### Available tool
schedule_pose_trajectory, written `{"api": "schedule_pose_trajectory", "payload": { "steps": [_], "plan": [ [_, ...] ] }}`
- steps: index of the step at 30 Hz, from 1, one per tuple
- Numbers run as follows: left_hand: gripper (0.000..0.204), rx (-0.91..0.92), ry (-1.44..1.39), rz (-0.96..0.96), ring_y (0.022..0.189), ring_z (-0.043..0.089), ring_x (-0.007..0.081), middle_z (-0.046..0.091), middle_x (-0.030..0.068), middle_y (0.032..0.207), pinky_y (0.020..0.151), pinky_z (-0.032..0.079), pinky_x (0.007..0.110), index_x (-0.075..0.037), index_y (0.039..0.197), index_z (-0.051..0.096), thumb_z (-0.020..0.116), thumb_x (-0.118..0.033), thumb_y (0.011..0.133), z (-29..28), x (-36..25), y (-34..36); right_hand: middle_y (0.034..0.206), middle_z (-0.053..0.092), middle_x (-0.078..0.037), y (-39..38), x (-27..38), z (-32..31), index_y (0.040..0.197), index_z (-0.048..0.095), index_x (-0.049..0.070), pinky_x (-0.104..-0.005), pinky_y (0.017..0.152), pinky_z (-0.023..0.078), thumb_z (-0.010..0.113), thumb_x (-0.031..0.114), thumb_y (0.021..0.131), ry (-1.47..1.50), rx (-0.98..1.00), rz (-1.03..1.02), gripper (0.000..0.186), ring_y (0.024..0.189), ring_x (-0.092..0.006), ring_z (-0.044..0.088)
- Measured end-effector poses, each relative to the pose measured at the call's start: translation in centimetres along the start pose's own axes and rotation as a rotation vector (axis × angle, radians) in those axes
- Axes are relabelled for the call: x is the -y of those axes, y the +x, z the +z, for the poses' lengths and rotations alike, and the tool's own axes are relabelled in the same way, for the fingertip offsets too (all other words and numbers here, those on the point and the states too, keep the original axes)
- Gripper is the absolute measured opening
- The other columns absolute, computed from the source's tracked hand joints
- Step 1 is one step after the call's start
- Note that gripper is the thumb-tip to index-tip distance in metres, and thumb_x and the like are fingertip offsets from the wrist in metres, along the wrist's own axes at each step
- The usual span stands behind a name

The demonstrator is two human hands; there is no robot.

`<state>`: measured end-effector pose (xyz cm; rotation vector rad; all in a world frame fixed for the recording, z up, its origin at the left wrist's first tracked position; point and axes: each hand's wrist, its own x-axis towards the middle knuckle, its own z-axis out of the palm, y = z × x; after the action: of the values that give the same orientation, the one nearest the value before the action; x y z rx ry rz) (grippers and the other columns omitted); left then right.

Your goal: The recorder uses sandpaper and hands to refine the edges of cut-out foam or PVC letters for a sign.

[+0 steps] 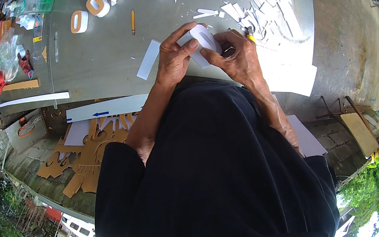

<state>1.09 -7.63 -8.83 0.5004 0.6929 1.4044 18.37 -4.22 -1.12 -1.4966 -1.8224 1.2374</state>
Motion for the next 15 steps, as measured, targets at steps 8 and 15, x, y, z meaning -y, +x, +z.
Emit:
{"api": "schedule_pose_trajectory", "payload": {
  "steps": [8, 15],
  "plan": [
    [0.041, 0.001, 0.026, -0.014, 0.111, 0.063, 0.0195, 0.067, 0.0148, 0.125, 0.097, 0.051, 0.032, -0.005, 0.127, 0.066, 0.074, -0.003, 0.087, -0.03, 0.20, -0.04, 0.088, 0.067, -0.018, -0.57, -0.60, 0.26, 0.100, 0.069, -0.011, -0.0335, 0.064, 0.057, 0.085, 0.028, 0.074, 0.044, -0.021, 0.006, 0.049, 0.071, -0.0250, 0.070],
    [0.040, -0.043, -0.005, -0.033, 0.106, 0.065, 0.0212, 0.068, 0.0174, 0.120, 0.096, 0.052, 0.034, -0.003, 0.126, 0.065, 0.074, -0.003, 0.087, -0.57, 0.97, 0.13, 0.087, 0.067, -0.018, -0.91, -0.57, 0.63, 0.100, 0.070, -0.010, -0.0330, 0.064, 0.057, 0.086, 0.032, 0.075, 0.015, -0.044, 0.045, 0.052, 0.069, -0.0240, 0.069]
  ]
}}
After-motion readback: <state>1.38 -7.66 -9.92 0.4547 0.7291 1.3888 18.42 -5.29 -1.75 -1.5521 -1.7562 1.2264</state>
